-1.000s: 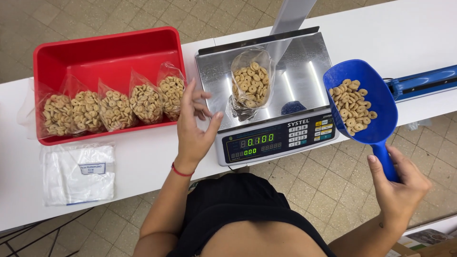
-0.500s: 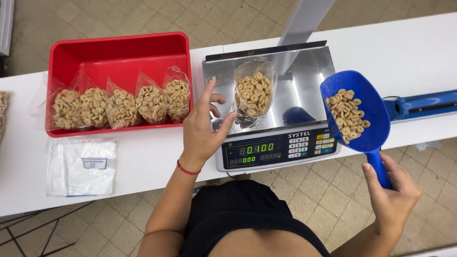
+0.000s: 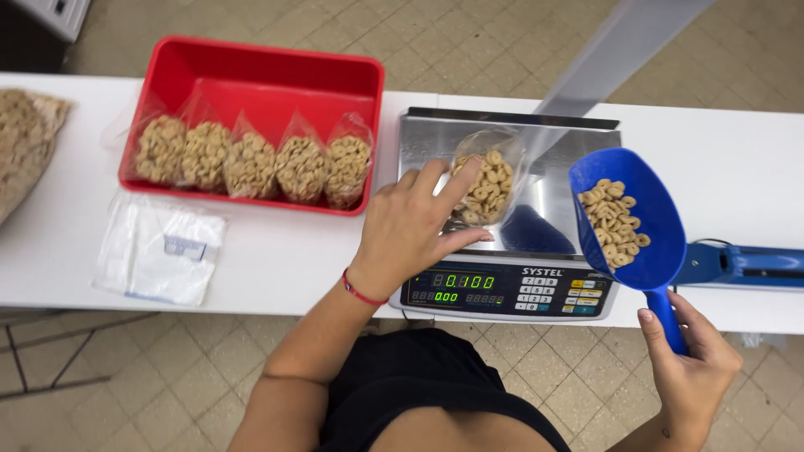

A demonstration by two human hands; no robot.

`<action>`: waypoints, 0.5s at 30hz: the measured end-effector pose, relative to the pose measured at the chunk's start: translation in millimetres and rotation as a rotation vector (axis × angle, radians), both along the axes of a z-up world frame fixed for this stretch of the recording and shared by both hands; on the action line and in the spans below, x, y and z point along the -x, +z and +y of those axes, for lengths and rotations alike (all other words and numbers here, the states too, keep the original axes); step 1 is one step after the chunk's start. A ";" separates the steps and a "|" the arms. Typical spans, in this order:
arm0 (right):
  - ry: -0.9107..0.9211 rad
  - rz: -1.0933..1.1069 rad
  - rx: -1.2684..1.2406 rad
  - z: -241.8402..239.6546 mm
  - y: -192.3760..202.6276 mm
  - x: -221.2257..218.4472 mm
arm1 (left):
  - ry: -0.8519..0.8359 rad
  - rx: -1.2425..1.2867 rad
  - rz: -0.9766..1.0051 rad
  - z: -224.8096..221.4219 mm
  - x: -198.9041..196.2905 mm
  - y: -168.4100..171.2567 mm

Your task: The person opens a large bag of cereal using scissors, then uses a blue scoop to transfer cereal into small plastic bags. Each filled bag is placed on a digital scale to check the weight before being set aside in a red tray.

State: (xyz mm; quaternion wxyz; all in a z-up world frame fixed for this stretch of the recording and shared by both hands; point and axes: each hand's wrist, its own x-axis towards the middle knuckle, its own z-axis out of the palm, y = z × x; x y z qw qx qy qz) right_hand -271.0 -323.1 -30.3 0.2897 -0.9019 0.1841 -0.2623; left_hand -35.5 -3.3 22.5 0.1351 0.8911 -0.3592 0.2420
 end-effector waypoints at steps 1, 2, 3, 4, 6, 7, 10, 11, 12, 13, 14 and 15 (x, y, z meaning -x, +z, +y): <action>0.020 0.012 -0.003 -0.1 1.9 -2.9 | 0.020 -0.003 0.012 -0.6 -1.5 3.8; 0.056 -0.014 -0.005 -0.5 3.6 -5.8 | -0.009 0.024 0.020 -1.5 -3.1 7.4; 0.088 -0.047 -0.009 -0.5 4.7 -9.9 | -0.041 0.051 0.021 -2.7 -6.9 11.7; 0.105 -0.042 -0.012 -4.1 2.5 -7.7 | -0.024 0.049 0.026 -7.6 -6.3 6.5; 0.100 -0.069 -0.022 -9.9 -4.5 -13.2 | -0.083 -0.011 0.092 -15.1 -12.9 0.8; 0.124 -0.078 -0.026 -13.9 -11.1 -13.7 | -0.059 -0.013 0.083 -20.6 -15.3 -5.9; 0.104 -0.097 -0.073 -19.9 -22.9 -14.6 | -0.130 0.101 0.093 -31.5 -21.2 -20.3; 0.085 -0.079 -0.099 -18.3 -21.3 -15.4 | -0.176 0.139 0.125 -32.9 -23.1 -20.5; 0.066 -0.060 -0.124 -16.8 -20.0 -16.3 | -0.222 0.179 0.157 -34.1 -25.5 -20.9; 0.092 -0.059 -0.124 -17.9 -18.1 -16.6 | -0.197 0.182 0.153 -35.2 -28.1 -18.2; 0.054 -0.010 -0.105 -19.0 -16.4 -17.3 | -0.227 0.211 0.142 -36.1 -31.2 -15.7; 0.012 0.040 -0.087 -19.1 -15.4 -16.5 | -0.261 0.239 0.131 -36.7 -34.1 -13.6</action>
